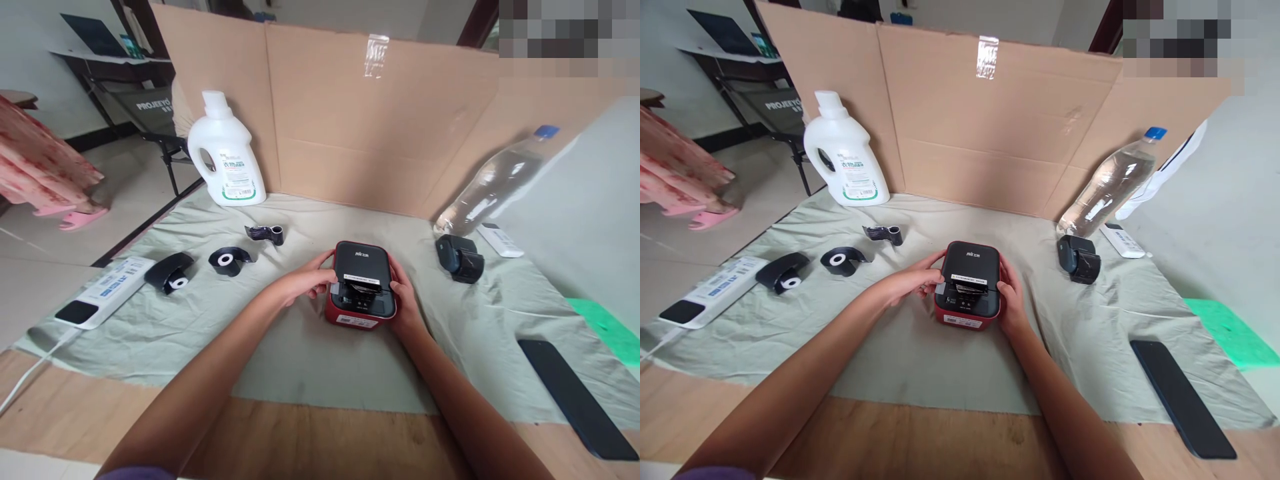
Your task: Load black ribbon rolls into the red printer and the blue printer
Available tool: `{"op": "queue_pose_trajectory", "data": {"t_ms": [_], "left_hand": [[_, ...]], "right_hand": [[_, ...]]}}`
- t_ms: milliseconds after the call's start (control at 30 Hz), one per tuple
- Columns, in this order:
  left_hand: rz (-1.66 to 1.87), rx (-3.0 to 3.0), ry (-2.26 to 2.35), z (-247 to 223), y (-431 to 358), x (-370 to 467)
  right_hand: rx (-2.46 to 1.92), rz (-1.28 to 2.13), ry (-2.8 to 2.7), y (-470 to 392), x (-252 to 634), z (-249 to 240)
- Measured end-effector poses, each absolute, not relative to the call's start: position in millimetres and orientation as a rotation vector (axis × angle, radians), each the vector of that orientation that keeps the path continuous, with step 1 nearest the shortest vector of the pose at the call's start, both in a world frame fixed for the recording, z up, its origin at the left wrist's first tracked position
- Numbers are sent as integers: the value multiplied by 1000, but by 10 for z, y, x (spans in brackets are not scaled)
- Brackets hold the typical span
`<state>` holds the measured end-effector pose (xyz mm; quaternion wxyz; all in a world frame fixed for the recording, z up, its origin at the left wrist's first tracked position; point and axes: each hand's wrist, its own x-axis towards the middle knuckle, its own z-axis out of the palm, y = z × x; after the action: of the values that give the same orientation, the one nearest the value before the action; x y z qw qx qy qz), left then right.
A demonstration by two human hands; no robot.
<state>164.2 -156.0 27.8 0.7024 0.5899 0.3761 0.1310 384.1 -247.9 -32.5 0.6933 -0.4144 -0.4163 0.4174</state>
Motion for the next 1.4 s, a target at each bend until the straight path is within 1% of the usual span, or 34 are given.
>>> {"op": "queue_pose_trajectory", "data": {"t_ms": [300,700,833,900,1000,1033,1100,1200,1300,1400], "left_hand": [[272,1312,795,280,-1527,1618],[284,1357,839,316,-1566,1653],[243,1497,832,370,-1502,1641],[339,1706,937,377,-1369,1581],[656,2171,1348,316,-1072,1392],[688,2305,1492,278,-971,1313],[557,2453,1696,196,-805,1165],[312,2489,1804,121,-689,1037],[272,2532,1814,172,-700,1027],[246,2476,1765,333,-772,1039]], "right_hand": [[-909,1008,-893,-2506,3827,-378],[-940,941,-864,-2445,3848,-365],[-942,957,-879,-2451,3858,-352],[-945,966,-880,-2457,3863,-349],[-945,981,-878,-2462,3863,-347],[-943,985,-878,-2463,3862,-348],[-944,986,-877,-2465,3861,-354],[-949,982,-879,-2468,3860,-365],[-957,976,-878,-2475,3850,-361],[-953,977,-879,-2483,3831,-337]]}}
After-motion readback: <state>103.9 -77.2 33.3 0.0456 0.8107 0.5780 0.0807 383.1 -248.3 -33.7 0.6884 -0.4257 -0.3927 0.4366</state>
